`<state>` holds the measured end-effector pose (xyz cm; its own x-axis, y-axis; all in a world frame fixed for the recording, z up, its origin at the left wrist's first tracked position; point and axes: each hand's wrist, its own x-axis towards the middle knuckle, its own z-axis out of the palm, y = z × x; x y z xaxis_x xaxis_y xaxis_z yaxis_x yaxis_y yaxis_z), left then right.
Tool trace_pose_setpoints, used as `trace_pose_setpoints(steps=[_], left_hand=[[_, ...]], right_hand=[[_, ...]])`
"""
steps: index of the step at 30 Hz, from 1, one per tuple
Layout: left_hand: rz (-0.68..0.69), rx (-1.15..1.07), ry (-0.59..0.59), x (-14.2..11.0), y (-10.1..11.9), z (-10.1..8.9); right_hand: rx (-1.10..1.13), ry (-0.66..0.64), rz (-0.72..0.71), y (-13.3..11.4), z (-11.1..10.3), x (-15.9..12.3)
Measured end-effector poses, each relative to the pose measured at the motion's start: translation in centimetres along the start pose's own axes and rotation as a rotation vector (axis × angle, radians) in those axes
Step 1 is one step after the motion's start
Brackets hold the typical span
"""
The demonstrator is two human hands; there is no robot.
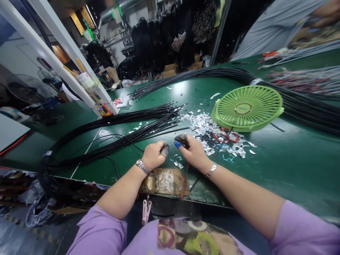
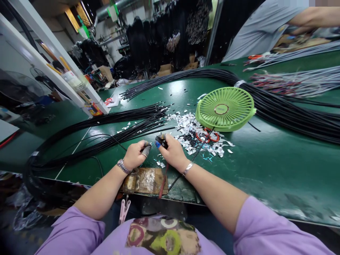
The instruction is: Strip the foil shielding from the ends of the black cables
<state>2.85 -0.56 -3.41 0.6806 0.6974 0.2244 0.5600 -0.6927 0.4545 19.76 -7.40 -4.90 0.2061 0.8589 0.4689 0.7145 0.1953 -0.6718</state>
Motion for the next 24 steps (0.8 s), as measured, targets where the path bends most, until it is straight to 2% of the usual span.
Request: trace_pose_setpoints(steps=[6,9,14,18,21,24], left_hand=[[-0.002,0.106,-0.018,-0.04,0.13,-0.04],[-0.015,0.113,-0.014,-0.04,0.24,-0.07],[-0.058,0.082,-0.011,-0.05,0.34,-0.07],[-0.062,0.051,0.013,-0.05,0.23,0.01],[-0.052,0.078,0.0,-0.04,0.18,0.05],[-0.044,0.113,-0.023,-0.04,0.18,0.07]], right_hand=[[-0.018,-0.072,-0.063,-0.01,-0.22,0.19],[-0.014,-0.065,-0.053,-0.29,-0.3,0.09],[0.09,-0.119,0.029,-0.51,-0.38,0.04],[0.2,-0.139,0.172,-0.18,-0.36,0.34],[0.119,-0.123,0.205,-0.04,-0.28,0.43],[-0.024,-0.168,0.111,-0.31,-0.33,0.3]])
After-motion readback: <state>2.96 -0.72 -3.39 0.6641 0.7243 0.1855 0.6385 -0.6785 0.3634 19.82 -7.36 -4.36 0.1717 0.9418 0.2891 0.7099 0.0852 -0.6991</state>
